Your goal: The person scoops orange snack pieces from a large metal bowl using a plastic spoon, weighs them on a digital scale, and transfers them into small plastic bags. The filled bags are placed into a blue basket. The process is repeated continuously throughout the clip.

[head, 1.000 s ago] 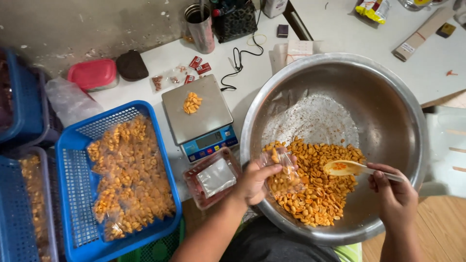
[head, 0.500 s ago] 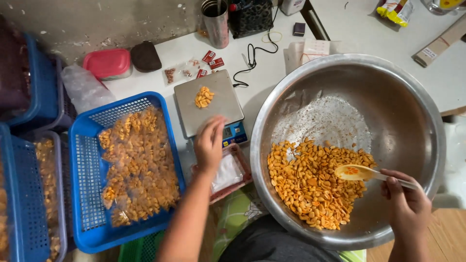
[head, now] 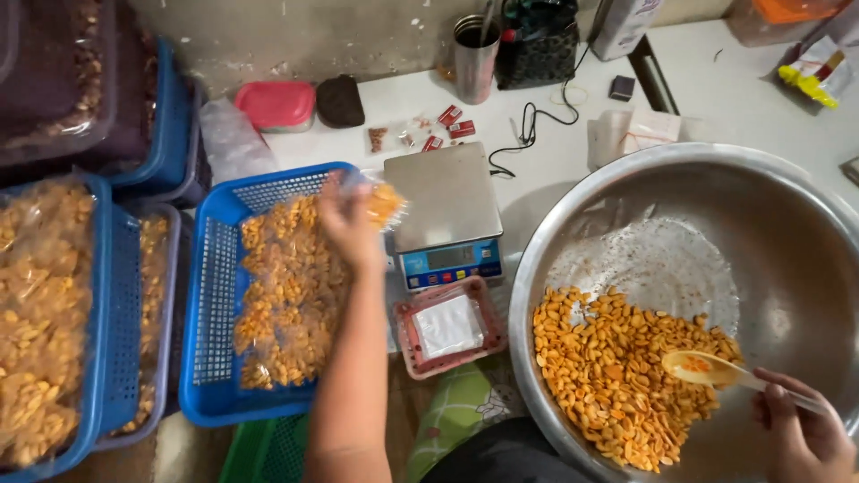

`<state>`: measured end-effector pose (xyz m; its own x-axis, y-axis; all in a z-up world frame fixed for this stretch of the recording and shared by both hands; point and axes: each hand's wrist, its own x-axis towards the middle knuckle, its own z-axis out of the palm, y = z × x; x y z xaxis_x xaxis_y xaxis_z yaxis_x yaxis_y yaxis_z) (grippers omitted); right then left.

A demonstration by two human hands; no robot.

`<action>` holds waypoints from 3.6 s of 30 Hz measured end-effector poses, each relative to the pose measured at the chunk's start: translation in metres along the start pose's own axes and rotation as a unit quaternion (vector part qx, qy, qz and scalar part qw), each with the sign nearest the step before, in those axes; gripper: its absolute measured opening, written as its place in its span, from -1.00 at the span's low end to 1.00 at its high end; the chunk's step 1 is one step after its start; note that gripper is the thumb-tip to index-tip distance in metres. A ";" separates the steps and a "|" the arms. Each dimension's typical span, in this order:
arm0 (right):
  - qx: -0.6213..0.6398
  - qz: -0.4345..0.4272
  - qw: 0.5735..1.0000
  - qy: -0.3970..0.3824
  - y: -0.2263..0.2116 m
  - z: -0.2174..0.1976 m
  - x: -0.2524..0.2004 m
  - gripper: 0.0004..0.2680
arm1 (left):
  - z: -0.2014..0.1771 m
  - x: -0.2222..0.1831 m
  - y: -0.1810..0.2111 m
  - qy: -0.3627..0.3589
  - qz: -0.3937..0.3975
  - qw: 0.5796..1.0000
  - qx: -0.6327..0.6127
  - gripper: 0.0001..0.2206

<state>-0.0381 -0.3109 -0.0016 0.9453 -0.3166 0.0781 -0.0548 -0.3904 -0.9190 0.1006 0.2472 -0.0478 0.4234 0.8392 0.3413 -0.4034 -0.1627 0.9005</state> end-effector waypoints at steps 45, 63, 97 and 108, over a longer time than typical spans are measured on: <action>0.164 0.098 0.978 -0.078 -0.048 0.053 0.032 -0.87 | 0.030 -0.230 0.119 -0.464 -0.461 0.722 -0.226 -0.75; 0.036 -0.152 0.981 -0.111 -0.138 0.044 0.023 -0.88 | 0.058 -0.252 0.146 -0.621 -0.244 0.745 0.003 -0.74; 0.208 0.191 0.951 -0.126 0.014 0.059 0.008 -0.82 | -0.075 -0.161 -0.029 -0.532 -0.002 0.532 0.658 -0.76; -0.061 0.190 0.961 -0.194 0.004 0.097 0.002 -0.81 | -0.092 -0.162 0.021 -0.535 0.122 0.647 0.530 -0.59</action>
<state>-0.0050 -0.2292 -0.0424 0.8974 -0.1185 -0.4250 -0.4335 -0.4161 -0.7993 -0.0506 0.1557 -0.1091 0.9996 -0.0258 -0.0117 -0.0217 -0.9623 0.2711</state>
